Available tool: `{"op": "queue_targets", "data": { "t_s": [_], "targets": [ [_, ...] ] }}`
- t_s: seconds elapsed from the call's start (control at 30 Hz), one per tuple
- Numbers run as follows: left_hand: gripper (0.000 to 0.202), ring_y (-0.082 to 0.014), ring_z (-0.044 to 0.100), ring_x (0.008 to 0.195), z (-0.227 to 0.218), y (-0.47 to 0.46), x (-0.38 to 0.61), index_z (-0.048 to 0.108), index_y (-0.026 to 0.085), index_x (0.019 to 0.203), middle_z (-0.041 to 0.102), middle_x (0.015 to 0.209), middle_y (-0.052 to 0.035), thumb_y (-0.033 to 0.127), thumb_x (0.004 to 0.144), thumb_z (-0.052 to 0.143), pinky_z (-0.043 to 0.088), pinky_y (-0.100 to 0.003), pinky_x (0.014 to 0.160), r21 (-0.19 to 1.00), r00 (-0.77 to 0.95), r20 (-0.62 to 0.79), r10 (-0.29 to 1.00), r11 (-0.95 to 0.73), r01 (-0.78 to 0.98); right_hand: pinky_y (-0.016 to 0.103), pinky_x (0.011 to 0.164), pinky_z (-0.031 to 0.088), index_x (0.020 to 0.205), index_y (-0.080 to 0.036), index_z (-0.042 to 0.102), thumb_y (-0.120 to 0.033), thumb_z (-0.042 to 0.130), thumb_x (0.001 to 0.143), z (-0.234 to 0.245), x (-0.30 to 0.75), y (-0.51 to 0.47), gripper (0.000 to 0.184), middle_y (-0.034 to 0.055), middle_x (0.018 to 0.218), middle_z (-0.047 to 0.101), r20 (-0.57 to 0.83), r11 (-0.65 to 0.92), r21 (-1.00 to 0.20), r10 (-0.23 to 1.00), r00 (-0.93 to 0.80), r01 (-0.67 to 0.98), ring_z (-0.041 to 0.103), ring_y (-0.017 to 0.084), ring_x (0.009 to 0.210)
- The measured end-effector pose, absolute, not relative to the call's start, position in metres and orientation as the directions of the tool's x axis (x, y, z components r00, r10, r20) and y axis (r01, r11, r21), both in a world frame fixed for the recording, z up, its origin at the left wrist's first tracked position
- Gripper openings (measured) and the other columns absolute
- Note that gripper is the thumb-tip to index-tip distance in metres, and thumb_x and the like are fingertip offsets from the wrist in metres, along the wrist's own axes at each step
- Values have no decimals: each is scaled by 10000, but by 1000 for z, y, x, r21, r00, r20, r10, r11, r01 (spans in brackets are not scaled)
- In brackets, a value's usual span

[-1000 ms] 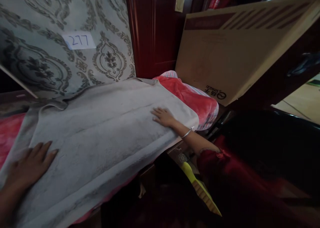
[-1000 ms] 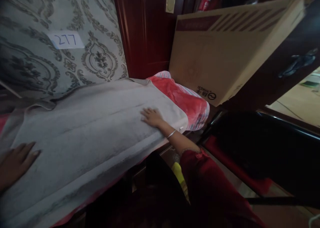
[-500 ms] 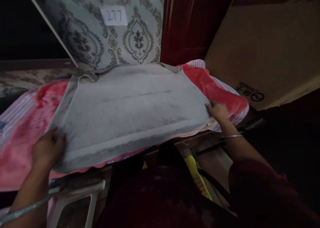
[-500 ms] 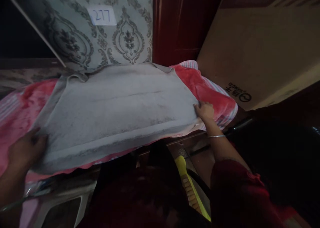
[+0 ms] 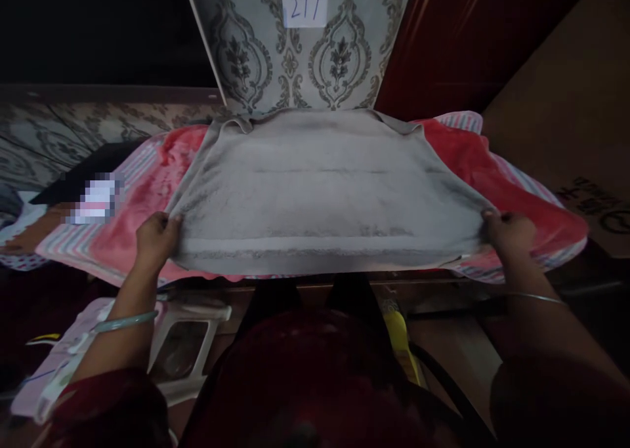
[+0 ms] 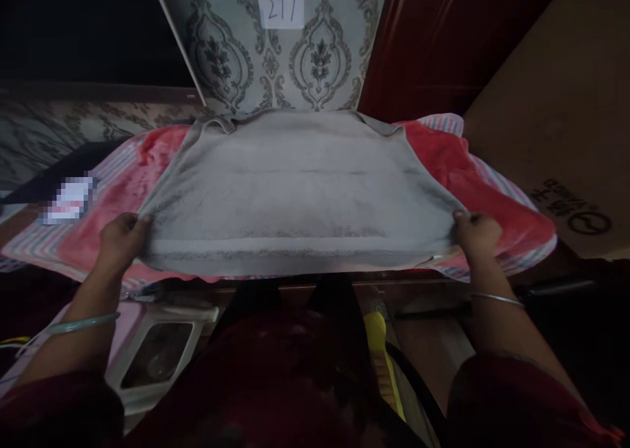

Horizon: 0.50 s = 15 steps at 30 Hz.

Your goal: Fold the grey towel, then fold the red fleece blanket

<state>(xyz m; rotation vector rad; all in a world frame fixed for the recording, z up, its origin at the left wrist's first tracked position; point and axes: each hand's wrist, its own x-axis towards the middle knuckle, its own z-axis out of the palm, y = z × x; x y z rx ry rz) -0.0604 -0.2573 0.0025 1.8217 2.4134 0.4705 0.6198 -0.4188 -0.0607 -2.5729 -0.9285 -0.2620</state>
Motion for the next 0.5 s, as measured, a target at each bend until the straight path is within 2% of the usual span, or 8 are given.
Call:
{"op": "queue_targets", "data": {
  "t_s": [0.07,0.13,0.2,0.3,0.4,0.5],
  "targets": [
    [431,-282,664,1073,1,-258,-59,621,80,1184,722,1102,-177,370,930,428,523,-357,898,216,-310,87,947,286,934,388,637,349,1168,104,698,-342,518,984,-55,605,-422,515,350,1004,695,175,-808,-278,489,854,520,647,326,861],
    [481,-324,662,1107,1,-260,-58,606,83,1239,712,1160,-214,410,953,400,534,-398,872,100,-336,45,941,331,938,405,677,367,1219,78,688,-382,493,1001,-51,595,-425,545,363,1099,679,85,-849,-248,460,884,466,653,371,1014],
    [517,-354,671,1097,1,-261,-57,601,93,1260,707,1174,-238,443,972,353,542,-421,833,4,-352,-3,936,352,936,410,708,402,1248,54,682,-414,463,1010,-50,590,-426,569,356,1131,675,51,-864,-209,458,887,458,649,393,1094],
    [528,-367,668,1116,4,-256,-63,620,94,1235,698,1201,-248,429,984,297,540,-429,841,-79,-313,-69,947,307,948,406,764,468,1277,-11,682,-445,421,1008,-50,595,-424,573,310,1155,688,13,-872,-128,475,880,473,659,386,1121],
    [511,-363,656,1146,9,-235,-70,663,90,1151,704,1207,-233,419,978,311,528,-418,889,-83,-227,-153,962,216,973,414,782,505,1263,-49,697,-482,394,995,-46,609,-413,592,279,1162,700,-58,-851,-73,525,849,521,668,393,1111],
    [470,-338,650,1168,17,-199,-67,684,88,1131,710,1216,-208,390,963,366,511,-377,928,2,-167,-151,974,169,986,419,739,515,1213,-29,713,-519,355,986,-38,622,-391,648,291,1122,707,-103,-809,-114,586,803,576,682,402,1057]
  ]
}}
